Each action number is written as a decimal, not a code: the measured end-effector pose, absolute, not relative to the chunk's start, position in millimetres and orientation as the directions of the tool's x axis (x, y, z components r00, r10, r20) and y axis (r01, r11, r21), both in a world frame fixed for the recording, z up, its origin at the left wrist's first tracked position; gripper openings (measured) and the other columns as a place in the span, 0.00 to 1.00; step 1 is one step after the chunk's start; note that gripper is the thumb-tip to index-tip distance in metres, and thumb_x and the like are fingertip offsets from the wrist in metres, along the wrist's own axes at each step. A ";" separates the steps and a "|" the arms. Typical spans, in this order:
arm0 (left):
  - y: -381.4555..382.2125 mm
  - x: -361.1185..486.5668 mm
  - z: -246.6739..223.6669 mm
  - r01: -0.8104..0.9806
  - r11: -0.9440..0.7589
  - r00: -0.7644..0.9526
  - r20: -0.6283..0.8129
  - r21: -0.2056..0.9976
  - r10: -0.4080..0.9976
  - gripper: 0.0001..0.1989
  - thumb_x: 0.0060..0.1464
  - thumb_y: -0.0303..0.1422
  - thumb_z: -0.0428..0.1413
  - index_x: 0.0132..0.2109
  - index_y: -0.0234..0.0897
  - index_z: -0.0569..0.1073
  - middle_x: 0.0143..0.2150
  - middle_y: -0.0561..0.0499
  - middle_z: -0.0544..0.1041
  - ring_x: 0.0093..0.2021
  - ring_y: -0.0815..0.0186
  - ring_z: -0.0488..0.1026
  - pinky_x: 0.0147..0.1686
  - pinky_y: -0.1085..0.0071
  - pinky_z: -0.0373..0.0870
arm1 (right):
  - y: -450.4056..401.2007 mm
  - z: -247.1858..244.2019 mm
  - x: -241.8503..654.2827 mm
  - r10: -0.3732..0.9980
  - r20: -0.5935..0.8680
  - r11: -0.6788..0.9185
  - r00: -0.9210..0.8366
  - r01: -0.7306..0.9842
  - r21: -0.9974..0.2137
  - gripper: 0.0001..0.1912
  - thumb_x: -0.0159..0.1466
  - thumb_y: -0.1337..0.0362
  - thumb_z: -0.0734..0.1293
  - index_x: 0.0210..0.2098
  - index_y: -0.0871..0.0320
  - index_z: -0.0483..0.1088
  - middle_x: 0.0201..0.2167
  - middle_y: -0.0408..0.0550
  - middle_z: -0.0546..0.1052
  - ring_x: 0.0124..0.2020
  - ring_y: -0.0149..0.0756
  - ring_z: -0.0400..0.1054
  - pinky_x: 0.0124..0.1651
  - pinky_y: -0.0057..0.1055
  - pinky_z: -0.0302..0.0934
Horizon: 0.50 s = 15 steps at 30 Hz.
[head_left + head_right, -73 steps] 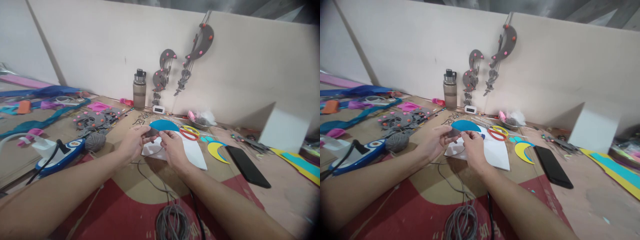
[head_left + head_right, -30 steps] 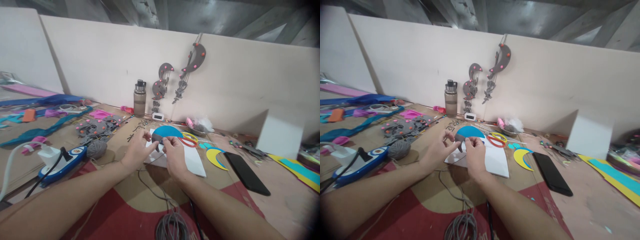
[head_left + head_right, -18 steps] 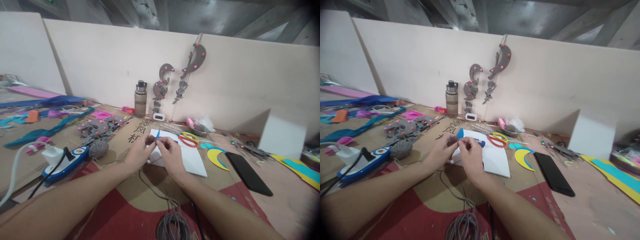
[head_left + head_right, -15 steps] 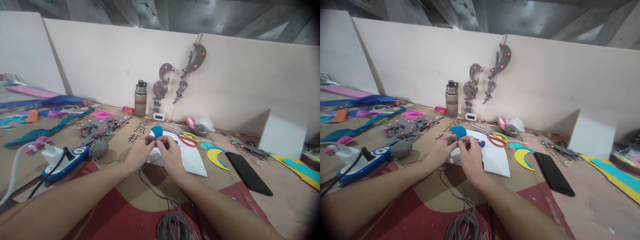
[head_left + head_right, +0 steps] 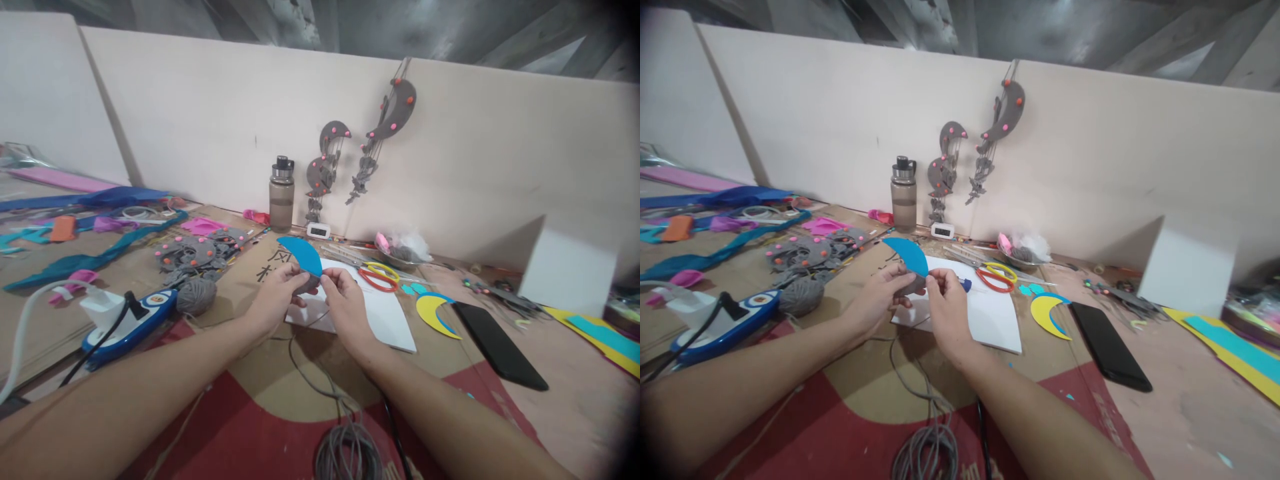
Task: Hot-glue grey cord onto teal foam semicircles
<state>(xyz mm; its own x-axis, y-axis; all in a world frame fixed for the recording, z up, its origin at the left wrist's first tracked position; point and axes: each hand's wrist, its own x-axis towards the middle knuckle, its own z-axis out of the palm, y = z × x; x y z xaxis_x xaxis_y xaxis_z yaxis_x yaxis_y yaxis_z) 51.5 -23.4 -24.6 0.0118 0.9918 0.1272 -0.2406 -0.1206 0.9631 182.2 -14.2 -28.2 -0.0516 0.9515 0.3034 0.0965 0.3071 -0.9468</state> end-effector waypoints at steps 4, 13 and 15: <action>-23.7 51.3 -25.3 -0.239 -0.124 0.015 0.131 0.963 0.991 0.11 0.49 0.38 0.57 0.35 0.36 0.67 0.35 0.49 0.75 0.33 0.65 0.75 0.23 0.75 0.66 | -13.9 -29.1 182.2 0.950 0.311 0.313 -0.031 0.099 -0.945 0.08 0.59 0.59 0.62 0.36 0.56 0.64 0.28 0.41 0.71 0.28 0.31 0.65 0.32 0.29 0.57; -18.2 52.0 -31.2 -0.314 -0.176 -0.008 0.183 0.933 0.983 0.13 0.47 0.39 0.59 0.36 0.37 0.66 0.32 0.51 0.74 0.33 0.67 0.73 0.26 0.75 0.65 | -12.0 -32.4 181.2 0.948 0.313 0.318 -0.055 0.151 -0.936 0.08 0.59 0.59 0.62 0.36 0.56 0.64 0.31 0.43 0.73 0.34 0.33 0.67 0.38 0.30 0.59; -18.5 52.4 -31.9 -0.358 -0.183 0.010 0.200 0.916 0.980 0.12 0.48 0.38 0.59 0.35 0.37 0.65 0.32 0.52 0.74 0.33 0.68 0.72 0.27 0.75 0.65 | -11.3 -32.1 181.5 0.946 0.319 0.325 -0.064 0.170 -0.930 0.08 0.59 0.59 0.62 0.35 0.56 0.65 0.31 0.43 0.73 0.34 0.33 0.67 0.38 0.30 0.59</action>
